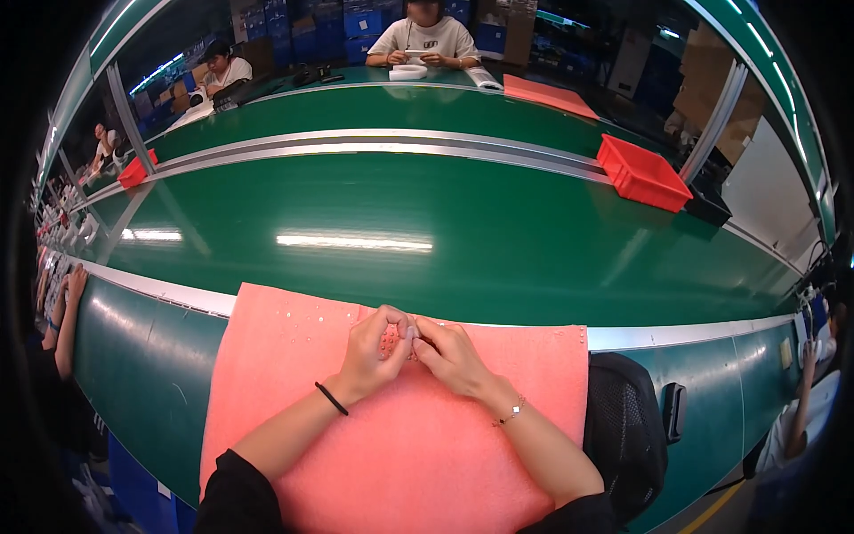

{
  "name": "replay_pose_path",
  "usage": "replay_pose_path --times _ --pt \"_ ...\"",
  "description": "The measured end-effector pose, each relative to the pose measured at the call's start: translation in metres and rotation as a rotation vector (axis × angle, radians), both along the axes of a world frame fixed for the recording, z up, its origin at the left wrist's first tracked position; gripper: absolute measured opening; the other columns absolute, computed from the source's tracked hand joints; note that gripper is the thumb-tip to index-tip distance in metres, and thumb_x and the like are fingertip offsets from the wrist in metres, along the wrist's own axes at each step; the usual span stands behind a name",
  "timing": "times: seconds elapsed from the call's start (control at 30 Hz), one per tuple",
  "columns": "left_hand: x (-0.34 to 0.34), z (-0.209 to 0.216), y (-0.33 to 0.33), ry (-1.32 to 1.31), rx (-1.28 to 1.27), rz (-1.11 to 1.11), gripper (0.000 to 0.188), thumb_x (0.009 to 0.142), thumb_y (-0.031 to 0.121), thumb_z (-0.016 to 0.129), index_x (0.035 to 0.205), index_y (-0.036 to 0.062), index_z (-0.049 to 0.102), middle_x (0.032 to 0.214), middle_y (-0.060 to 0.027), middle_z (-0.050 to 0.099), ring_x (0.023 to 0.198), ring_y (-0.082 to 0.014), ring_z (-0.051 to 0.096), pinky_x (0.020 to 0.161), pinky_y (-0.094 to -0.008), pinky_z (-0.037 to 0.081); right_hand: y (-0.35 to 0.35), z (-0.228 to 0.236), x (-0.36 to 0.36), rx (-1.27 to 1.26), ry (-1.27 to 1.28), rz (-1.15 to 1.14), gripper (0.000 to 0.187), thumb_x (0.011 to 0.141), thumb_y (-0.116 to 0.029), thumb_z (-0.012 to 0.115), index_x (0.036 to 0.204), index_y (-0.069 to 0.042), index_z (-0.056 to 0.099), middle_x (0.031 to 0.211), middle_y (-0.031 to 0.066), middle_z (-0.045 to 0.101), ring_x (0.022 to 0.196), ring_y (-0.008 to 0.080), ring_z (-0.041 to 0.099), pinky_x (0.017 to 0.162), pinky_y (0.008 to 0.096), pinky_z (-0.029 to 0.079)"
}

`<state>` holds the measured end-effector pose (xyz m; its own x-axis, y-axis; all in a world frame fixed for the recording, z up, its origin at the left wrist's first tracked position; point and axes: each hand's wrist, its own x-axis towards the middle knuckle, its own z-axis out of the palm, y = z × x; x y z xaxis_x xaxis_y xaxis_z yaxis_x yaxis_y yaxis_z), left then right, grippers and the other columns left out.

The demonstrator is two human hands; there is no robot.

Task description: Assembling a white security camera housing and applying small stickers to the device.

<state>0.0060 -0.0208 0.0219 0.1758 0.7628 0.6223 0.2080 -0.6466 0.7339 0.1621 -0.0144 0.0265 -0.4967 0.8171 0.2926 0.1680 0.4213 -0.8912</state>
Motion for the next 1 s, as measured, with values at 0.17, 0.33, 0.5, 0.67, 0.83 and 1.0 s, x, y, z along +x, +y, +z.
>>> replay_pose_path --times 0.17,0.33,0.5,0.67,0.83,1.0 --pt "0.001 -0.001 0.001 0.009 0.013 -0.003 0.014 0.077 -0.005 0.057 0.083 0.0018 0.046 0.077 -0.009 0.056 0.072 -0.0227 0.057 0.065 -0.0311 0.047 0.001 -0.003 0.002 -0.087 0.003 -0.012 0.02 0.09 -0.016 0.04 0.093 0.0 0.052 0.06 0.008 0.049 0.053 0.0172 0.047 0.052 0.0314 0.039" --pt "-0.001 0.0 0.001 0.039 0.005 -0.003 0.013 0.078 -0.005 0.057 0.083 0.001 0.047 0.079 -0.0096 0.059 0.074 -0.0201 0.06 0.068 -0.0292 0.049 0.001 -0.002 0.002 -0.141 0.02 -0.008 0.02 0.091 -0.016 0.039 0.094 -0.001 0.052 0.06 0.0074 0.049 0.053 0.0164 0.047 0.051 0.0308 0.039" --pt "-0.001 -0.001 0.001 0.038 0.01 0.0 0.013 0.078 -0.005 0.057 0.083 0.0009 0.047 0.079 -0.0098 0.059 0.074 -0.0204 0.06 0.068 -0.0292 0.049 0.001 -0.003 0.002 -0.176 0.039 0.006 0.025 0.094 -0.02 0.037 0.096 0.0 0.053 0.059 0.0067 0.048 0.052 0.0152 0.045 0.05 0.0301 0.038" --pt "-0.001 0.0 0.0 0.023 0.022 0.002 0.014 0.077 -0.004 0.057 0.084 0.0017 0.047 0.077 -0.0099 0.056 0.072 -0.0234 0.057 0.065 -0.0317 0.047 0.0 -0.002 0.001 -0.141 0.042 -0.004 0.028 0.095 -0.021 0.036 0.099 0.001 0.053 0.059 0.0065 0.048 0.052 0.0152 0.045 0.05 0.0297 0.038" --pt "0.0 0.0 -0.001 0.04 0.017 0.016 0.013 0.077 -0.004 0.058 0.083 0.0016 0.047 0.077 -0.0104 0.055 0.072 -0.0236 0.058 0.064 -0.0322 0.047 0.0 -0.003 0.002 -0.132 0.043 0.002 0.028 0.094 -0.021 0.037 0.1 0.001 0.054 0.059 0.0081 0.049 0.052 0.0174 0.047 0.051 0.0313 0.039" --pt "0.0 -0.001 -0.001 0.04 0.006 0.037 0.013 0.077 -0.003 0.06 0.082 0.001 0.048 0.075 -0.0108 0.055 0.068 -0.023 0.057 0.062 -0.0316 0.046 0.004 -0.011 0.001 -0.08 -0.006 -0.011 0.023 0.089 -0.016 0.038 0.093 0.0 0.054 0.064 0.0128 0.056 0.055 0.0258 0.053 0.055 0.0373 0.042"
